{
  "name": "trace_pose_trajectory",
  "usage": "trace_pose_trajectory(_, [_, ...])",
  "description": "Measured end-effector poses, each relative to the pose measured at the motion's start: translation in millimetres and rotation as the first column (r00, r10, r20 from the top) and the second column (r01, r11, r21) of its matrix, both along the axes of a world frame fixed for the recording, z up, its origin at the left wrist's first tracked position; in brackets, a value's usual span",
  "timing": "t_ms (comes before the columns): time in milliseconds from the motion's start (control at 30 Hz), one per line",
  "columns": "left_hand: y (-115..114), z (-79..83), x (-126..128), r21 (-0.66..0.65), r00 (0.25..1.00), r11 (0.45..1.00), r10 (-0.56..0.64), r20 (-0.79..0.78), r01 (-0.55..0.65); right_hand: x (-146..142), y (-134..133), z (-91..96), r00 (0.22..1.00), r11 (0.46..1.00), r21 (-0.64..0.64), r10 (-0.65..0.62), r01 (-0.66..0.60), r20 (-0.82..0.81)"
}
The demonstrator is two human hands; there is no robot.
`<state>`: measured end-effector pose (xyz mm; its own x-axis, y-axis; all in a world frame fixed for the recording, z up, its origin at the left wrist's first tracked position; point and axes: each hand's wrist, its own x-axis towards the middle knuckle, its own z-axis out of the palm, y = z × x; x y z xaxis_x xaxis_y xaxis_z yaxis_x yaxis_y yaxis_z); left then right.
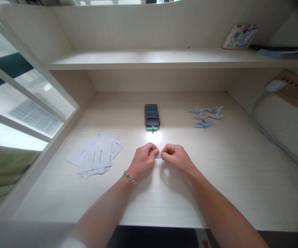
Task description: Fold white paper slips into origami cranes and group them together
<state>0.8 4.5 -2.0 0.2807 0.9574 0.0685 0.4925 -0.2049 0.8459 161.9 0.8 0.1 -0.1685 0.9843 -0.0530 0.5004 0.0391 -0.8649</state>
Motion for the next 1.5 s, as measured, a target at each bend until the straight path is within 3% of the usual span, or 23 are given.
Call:
trace_pose_trajectory(167, [12,-6.7,-17,-0.047,0.982,0.989,0.142,0.122,-0.137,10,1,0.3,1.0,1.0,-0.007,-0.013,0.013,-0.016])
trace_pose_trajectory(267, [19,-7.8,-27,-0.11,0.933,0.972,0.23,0.277,-0.207,15,3,-2.3,0.989,0.998,-0.022,-0.058,0.055,-0.138])
trace_pose_trajectory(400, [17,-6.7,-22,-0.138,0.92,0.979,0.192,0.342,-0.153,9,6,-6.9,0.936,0.997,-0.066,-0.061,0.04,-0.348])
trace_pose_trajectory(533, [10,-5.4,-11,-0.138,0.933,0.985,0.143,0.331,-0.102,-1,5,-10.0,0.912,0.999,-0.043,-0.036,0.02,-0.408])
trace_pose_trajectory(667, [5,-2.1,-6,-0.148,0.961,0.989,0.033,0.273,0.008,1,4,-11.2,0.939,0.997,-0.019,-0.076,0.074,-0.336])
trace_pose_trajectory(833, [0,3.6,-4,-0.13,0.988,0.985,-0.094,0.121,0.11,3,3,-7.7,0.994,0.999,0.03,0.023,-0.02,-0.103])
trace_pose_trajectory(1000, [1,4.5,-5,-0.138,0.986,0.983,-0.104,0.132,0.122,3,3,-5.0,0.993,0.999,-0.028,0.029,-0.032,-0.113])
trace_pose_trajectory(1167, [3,4.6,-7,-0.166,0.983,0.975,-0.126,0.135,0.147,13,7,-5.8,0.98,0.995,-0.096,-0.053,0.035,-0.19])
trace_pose_trajectory(1333, [4,4.4,-14,-0.18,0.98,0.969,-0.149,0.13,0.171,26,11,-5.5,0.973,0.994,-0.097,-0.077,0.057,-0.217])
trace_pose_trajectory(1433, [6,2.9,-18,-0.221,0.98,0.964,-0.115,0.163,0.15,32,13,-5.6,0.958,0.989,-0.079,-0.143,0.127,-0.248])
trace_pose_trajectory(1500, [7,1.9,-17,-0.237,0.975,0.965,-0.064,0.211,0.114,32,13,-6.1,0.957,0.991,-0.078,-0.125,0.108,-0.262])
